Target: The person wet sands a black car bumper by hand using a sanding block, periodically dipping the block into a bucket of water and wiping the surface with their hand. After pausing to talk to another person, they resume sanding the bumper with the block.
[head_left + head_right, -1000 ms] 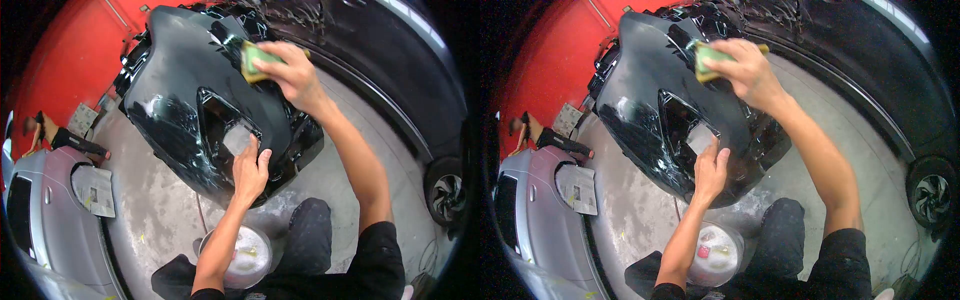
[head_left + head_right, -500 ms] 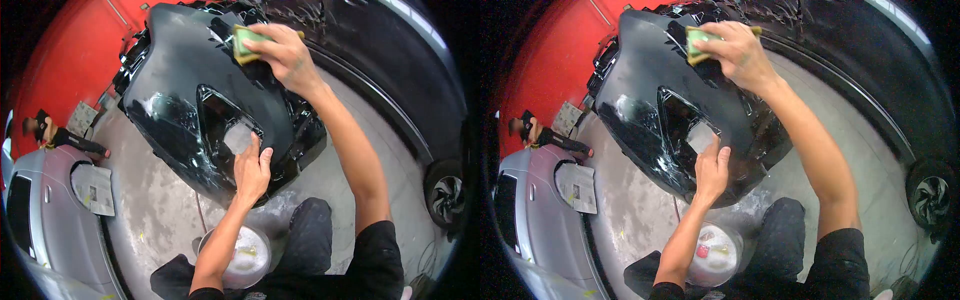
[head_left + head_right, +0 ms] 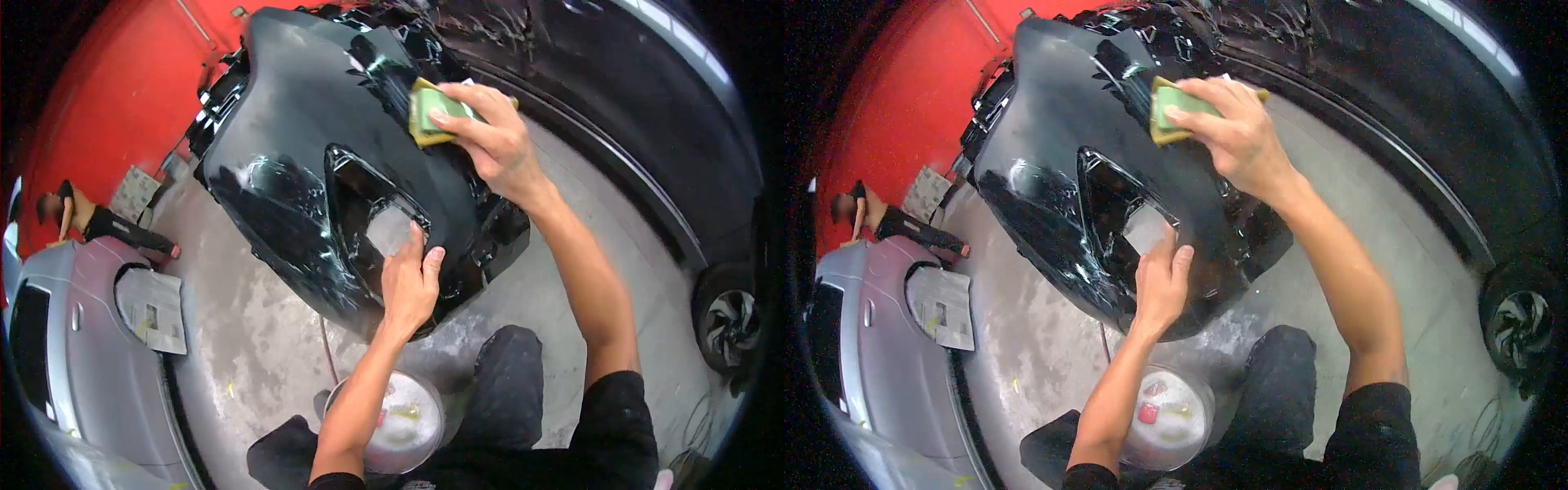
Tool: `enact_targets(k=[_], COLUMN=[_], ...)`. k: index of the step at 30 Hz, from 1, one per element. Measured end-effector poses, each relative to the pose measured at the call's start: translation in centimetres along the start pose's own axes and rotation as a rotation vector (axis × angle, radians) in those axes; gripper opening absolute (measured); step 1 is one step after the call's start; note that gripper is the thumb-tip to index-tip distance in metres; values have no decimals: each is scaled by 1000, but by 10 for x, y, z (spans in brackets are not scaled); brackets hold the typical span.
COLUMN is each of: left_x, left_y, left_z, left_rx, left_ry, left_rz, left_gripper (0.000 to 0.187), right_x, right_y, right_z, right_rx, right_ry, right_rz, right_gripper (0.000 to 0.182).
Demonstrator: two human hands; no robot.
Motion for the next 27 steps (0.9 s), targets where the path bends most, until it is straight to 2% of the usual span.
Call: enact_targets(k=[2,6,10,15,20,22,24,27], left_x=[0,-7,0,-6,3,-2,-6,-2], left_y=[-6,-1,0,-4,2,-2,-2,-1], left_z=[-2,-4,-2,-2,0,-3,-3,-4], left_rx=[0,55,56,23,-47,47,63,77], left_ry=[23,33,32,15,-26,30,14,8], left_rz=[19,-38,-25,-17,34,-41,-55,-77], left_gripper=[67,67,66,65,64,65,65,65], right_x=[-9,-26,0,-20,-4,-7,-16,-19], right_y=[6,42,-2,43,-9,7,33,29], right_z=[5,36,2,36,5,9,28,31], right_rx=[1,-52,-28,-89,-32,-47,-71,-87], right_ry=[-42,12,2,-6,6,-8,-9,-5], right_rz=[-75,-84,-1,-82,-2,-74,-78,-86], right_gripper=[38,36,31,34,35,35,34,35])
Point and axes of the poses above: each hand's wrist, its own y-axis towards the middle knuckle, its own z-axis out of the palm, x = y × z, the point moved 2 cm from there along y, towards the middle knuckle, and after that the axes turned 13 degrees about -x, right-handed, at the moved point
